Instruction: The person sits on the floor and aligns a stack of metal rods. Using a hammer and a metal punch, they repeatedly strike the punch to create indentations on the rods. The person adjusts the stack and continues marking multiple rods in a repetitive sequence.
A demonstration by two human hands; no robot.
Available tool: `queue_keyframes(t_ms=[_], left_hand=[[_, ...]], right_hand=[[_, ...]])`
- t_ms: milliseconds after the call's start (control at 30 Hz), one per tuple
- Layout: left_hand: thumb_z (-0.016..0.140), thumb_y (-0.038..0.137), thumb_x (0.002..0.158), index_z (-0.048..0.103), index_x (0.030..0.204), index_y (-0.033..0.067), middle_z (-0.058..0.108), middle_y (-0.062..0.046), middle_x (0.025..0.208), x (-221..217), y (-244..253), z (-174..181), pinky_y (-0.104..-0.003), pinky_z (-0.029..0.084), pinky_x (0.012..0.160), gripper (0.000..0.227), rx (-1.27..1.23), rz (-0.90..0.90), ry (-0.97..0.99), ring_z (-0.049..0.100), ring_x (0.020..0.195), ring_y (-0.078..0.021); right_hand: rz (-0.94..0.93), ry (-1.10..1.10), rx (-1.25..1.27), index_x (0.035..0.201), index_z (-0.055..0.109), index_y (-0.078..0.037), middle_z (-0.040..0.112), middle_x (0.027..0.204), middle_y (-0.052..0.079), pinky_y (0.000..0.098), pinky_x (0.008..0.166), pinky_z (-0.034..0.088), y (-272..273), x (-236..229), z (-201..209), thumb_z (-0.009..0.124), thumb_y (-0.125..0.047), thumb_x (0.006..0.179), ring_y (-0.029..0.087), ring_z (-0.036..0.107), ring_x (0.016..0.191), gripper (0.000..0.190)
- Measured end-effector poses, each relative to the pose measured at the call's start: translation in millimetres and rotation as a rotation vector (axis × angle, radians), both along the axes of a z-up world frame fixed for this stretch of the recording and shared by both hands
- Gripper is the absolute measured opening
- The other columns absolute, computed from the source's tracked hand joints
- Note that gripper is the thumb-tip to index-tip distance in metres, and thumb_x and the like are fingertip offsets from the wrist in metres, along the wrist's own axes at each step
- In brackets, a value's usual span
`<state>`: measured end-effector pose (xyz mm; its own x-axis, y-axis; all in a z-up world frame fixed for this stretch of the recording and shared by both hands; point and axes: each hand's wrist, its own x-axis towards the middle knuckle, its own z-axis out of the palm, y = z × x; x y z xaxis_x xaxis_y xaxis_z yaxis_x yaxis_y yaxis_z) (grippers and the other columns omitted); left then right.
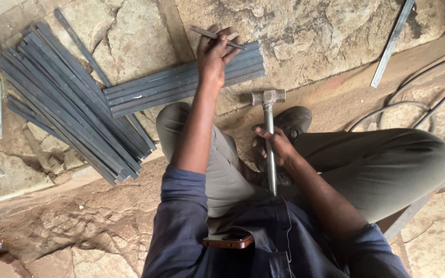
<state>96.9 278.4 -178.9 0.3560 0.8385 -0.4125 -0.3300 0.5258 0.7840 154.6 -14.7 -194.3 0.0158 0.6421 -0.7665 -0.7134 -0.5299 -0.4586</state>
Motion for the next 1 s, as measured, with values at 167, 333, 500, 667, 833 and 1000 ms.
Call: queue_keyframes(t_ms=[167,333,500,667,833,1000], left_hand=[[0.053,0.007,0.104,0.050,0.116,0.0050,0.076,-0.023,0.109,29.0,-5.2,-10.9,-0.044,0.068,0.076,0.012,0.071,-0.025,0.112,0.080,0.095,-0.0360],[0.053,0.008,0.104,0.048,0.113,0.0058,0.075,-0.022,0.111,34.9,-0.8,-42.4,-0.047,0.068,0.078,0.011,0.225,-0.071,0.082,0.080,0.097,-0.0366],[0.053,0.009,0.106,0.046,0.116,0.0065,0.074,-0.022,0.115,34.3,-1.7,-71.3,-0.049,0.070,0.084,0.012,0.294,-0.113,0.060,0.079,0.101,-0.0347],[0.053,0.010,0.107,0.046,0.116,0.0066,0.073,-0.022,0.116,34.6,-2.0,-77.4,-0.050,0.071,0.087,0.013,0.289,-0.118,0.047,0.078,0.102,-0.0335],[0.055,0.012,0.106,0.044,0.117,0.0070,0.073,-0.024,0.116,34.9,-4.0,-74.3,-0.051,0.071,0.089,0.016,0.285,-0.106,0.029,0.078,0.103,-0.0346],[0.056,0.014,0.105,0.043,0.119,0.0073,0.071,-0.024,0.117,34.8,-3.9,-70.8,-0.051,0.071,0.088,0.019,0.257,-0.098,0.055,0.077,0.103,-0.0349]], right_hand=[[0.028,0.001,-0.010,0.125,0.059,0.003,0.069,0.078,0.013,0.0289,0.038,0.047,5.4,0.0,2.6,0.073,-0.031,0.091,0.017,0.061,0.050,0.050],[0.047,0.015,-0.005,0.124,0.063,0.001,0.070,0.081,0.012,0.0283,0.040,0.047,11.9,0.7,7.7,0.071,-0.028,0.092,0.017,0.063,0.054,0.044],[0.044,0.051,0.003,0.123,0.063,0.000,0.071,0.083,0.013,0.0276,0.041,0.047,13.7,2.3,7.4,0.070,-0.026,0.093,0.017,0.064,0.056,0.040],[0.029,0.073,0.014,0.123,0.063,0.000,0.071,0.084,0.013,0.0276,0.040,0.048,13.6,2.7,5.7,0.070,-0.025,0.093,0.017,0.065,0.056,0.040],[0.025,0.080,0.022,0.123,0.063,0.001,0.071,0.084,0.013,0.0284,0.041,0.049,11.6,3.0,3.9,0.071,-0.026,0.093,0.018,0.065,0.057,0.041],[0.042,0.061,0.042,0.123,0.063,0.002,0.071,0.084,0.013,0.0284,0.041,0.051,12.3,4.1,5.4,0.071,-0.028,0.093,0.017,0.066,0.059,0.043]])
